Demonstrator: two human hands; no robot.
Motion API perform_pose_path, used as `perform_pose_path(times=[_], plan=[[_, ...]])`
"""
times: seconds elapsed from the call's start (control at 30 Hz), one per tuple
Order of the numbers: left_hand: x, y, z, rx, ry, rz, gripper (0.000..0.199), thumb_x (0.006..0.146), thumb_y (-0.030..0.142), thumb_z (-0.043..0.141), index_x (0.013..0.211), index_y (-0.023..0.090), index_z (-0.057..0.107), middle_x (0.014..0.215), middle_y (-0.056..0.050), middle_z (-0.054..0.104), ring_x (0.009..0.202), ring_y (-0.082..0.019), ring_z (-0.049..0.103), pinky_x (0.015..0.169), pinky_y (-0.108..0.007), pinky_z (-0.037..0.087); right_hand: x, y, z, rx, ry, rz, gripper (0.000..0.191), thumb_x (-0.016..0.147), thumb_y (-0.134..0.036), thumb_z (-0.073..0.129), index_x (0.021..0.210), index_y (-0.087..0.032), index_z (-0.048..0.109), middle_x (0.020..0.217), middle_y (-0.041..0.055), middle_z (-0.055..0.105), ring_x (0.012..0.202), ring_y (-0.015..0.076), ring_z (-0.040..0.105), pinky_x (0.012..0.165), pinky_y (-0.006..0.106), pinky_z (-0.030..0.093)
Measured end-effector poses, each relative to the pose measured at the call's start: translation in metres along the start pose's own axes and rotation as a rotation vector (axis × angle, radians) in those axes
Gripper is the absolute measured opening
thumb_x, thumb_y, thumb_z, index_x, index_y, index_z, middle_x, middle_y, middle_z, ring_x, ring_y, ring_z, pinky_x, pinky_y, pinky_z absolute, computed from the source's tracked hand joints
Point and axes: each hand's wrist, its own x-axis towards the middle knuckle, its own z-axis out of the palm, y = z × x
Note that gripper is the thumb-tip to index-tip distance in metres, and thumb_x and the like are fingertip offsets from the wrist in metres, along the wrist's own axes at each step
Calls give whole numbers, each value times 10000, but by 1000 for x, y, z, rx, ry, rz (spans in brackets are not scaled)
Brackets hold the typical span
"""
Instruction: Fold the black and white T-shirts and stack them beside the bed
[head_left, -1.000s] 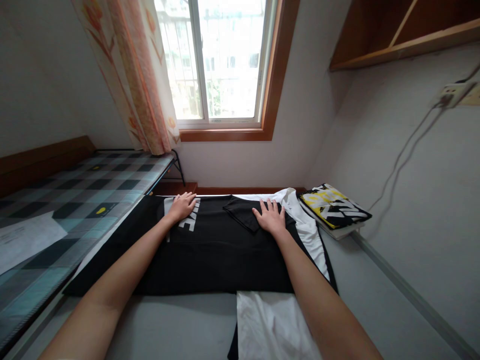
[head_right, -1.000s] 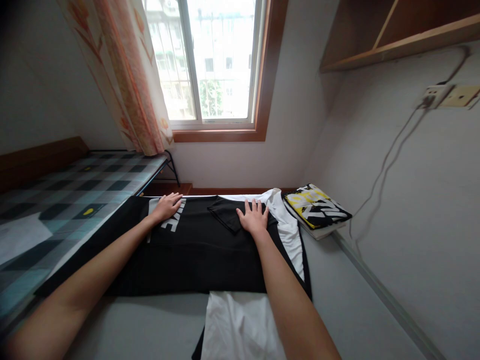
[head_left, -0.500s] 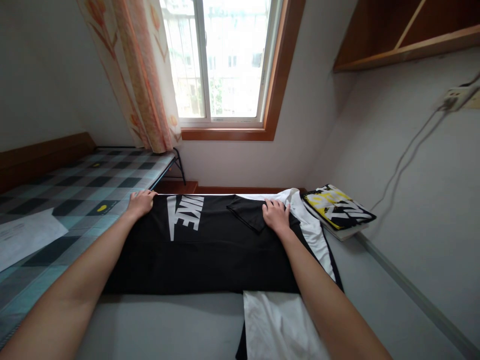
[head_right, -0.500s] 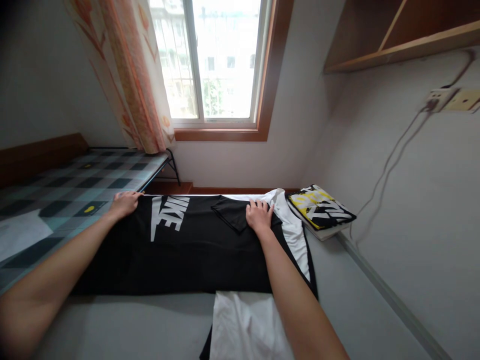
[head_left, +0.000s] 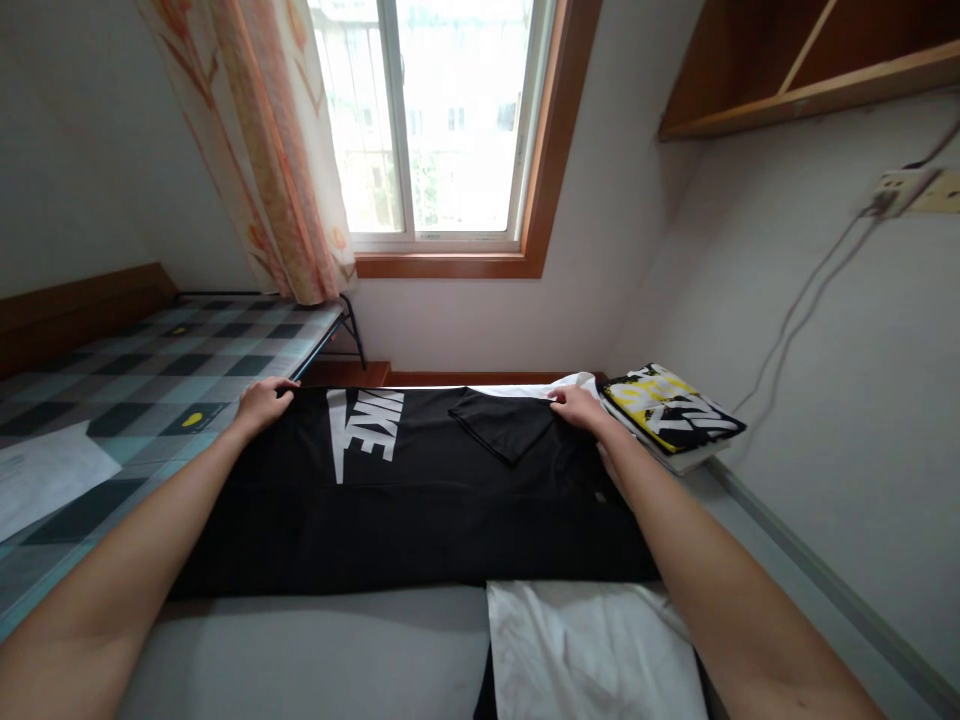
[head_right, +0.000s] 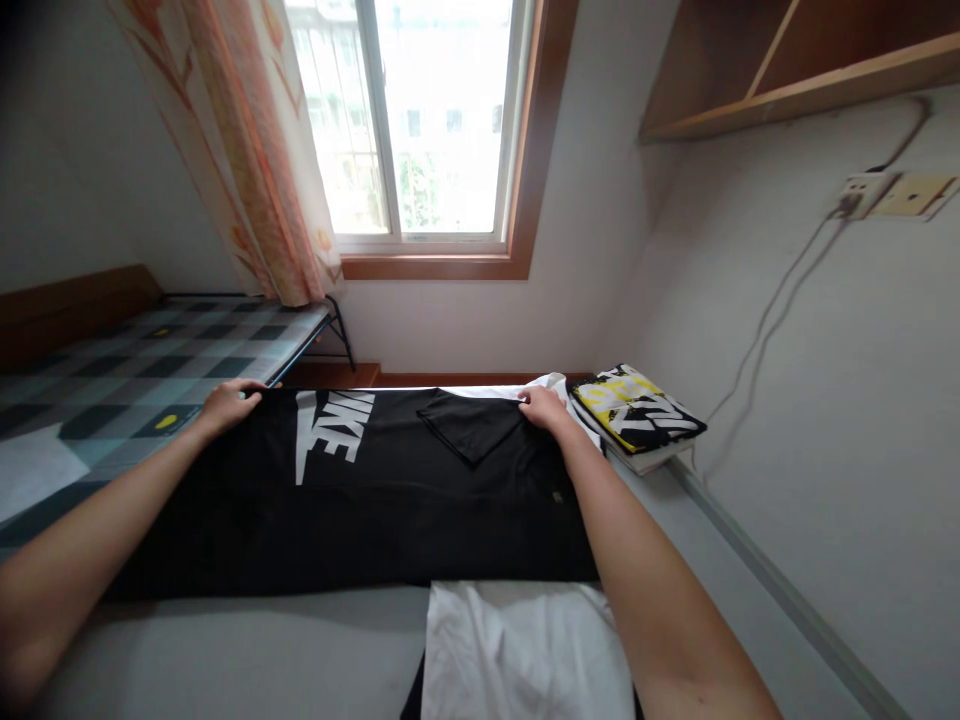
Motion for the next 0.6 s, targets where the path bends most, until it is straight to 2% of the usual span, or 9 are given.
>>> perform_pose_path(times=[0.13, 0.27, 0.4, 0.5, 0.6], plan=[[-2, -3, -8, -207, 0, -85, 311, 722, 273, 568, 985, 183, 709, 951, 16, 739, 923, -199, 622, 795, -242, 439, -1, 3, -1, 0, -12, -28, 332, 802, -287, 574, 1086, -215, 730, 1035, 83, 730, 997, 257, 633, 838, 329, 456], [-11, -7, -22, -336, 22, -87, 292, 718, 250, 573, 961, 153, 704, 846, 50, 733, 845, -146, 618, 784, -198, 433, -9, 7, -2, -21, -1, -56, 298, 814, -290, 572, 1065, -221, 717, 1099, 77, 715, 1021, 255, 627, 864, 354, 435], [-24, -3, -36, -392, 11, -70, 238, 700, 245, 588, 885, 158, 710, 810, 62, 730, 885, -151, 615, 836, -213, 439, -17, 8, -4, -61, 23, -94, 344, 812, -298, 591, 1140, -228, 669, 1133, 77, 700, 1078, 266, 603, 941, 408, 371], [-33, 4, -44, -380, 10, -66, 234, 693, 265, 580, 841, 149, 718, 803, 25, 731, 869, -169, 633, 823, -231, 459, -21, 4, -5, -119, 60, -136, 442, 828, -238, 562, 1269, -238, 586, 1126, 82, 701, 1100, 251, 590, 975, 415, 325], [-36, 10, -49, -347, 11, -80, 254, 664, 287, 572, 827, 168, 727, 812, -16, 734, 848, -202, 651, 793, -254, 485, -23, -1, -4, -203, 104, -180, 442, 856, -186, 502, 1291, -223, 570, 1187, 107, 671, 1141, 246, 556, 997, 417, 287]])
